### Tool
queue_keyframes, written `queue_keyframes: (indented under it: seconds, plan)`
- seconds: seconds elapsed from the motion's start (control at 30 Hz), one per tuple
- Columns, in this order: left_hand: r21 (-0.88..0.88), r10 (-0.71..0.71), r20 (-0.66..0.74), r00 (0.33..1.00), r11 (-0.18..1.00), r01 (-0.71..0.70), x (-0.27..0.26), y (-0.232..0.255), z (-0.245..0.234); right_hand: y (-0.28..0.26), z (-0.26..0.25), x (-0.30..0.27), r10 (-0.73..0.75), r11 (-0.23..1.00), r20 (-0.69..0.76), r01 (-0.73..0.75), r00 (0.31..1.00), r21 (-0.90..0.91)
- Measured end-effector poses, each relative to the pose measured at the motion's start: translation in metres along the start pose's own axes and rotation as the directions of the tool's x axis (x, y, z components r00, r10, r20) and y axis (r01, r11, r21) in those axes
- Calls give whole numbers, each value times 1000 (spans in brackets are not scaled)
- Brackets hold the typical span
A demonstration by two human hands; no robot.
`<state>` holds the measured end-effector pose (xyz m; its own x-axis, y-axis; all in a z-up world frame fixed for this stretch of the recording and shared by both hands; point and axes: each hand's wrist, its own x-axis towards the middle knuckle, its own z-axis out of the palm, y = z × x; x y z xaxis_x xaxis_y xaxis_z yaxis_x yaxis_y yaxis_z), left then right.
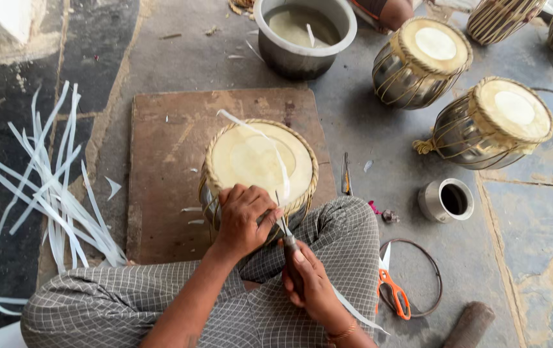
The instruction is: The person sits on the floor and uses a screwdriver to thread a white plastic strip through the rope rim of a drum. They repeatedly pull the strip through the holes and tighten it around the drum's edge.
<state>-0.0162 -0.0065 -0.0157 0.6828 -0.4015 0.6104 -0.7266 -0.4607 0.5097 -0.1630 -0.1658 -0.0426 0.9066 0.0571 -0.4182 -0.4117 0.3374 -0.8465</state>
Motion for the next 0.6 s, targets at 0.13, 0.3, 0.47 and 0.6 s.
queue_keyframes:
  seconds: [0.13,0.3,0.47,0.6]
  plan:
    - [9,-7,-59,998,1000,8,-7,3,1,-22,-12,0,-241,655,62,210,968,-726]
    - [38,64,-70,996,997,-61,-12,1,2,-60,-20,37,-207,978,77,206,975,15]
    - [77,156,-87,984,986,-149,-5,2,-9,-72,-4,58,95,962,197,-141,976,235]
    - [30,101,-95,990,995,-99,-13,2,-7,-64,-17,11,92,995,39,-90,995,-36]
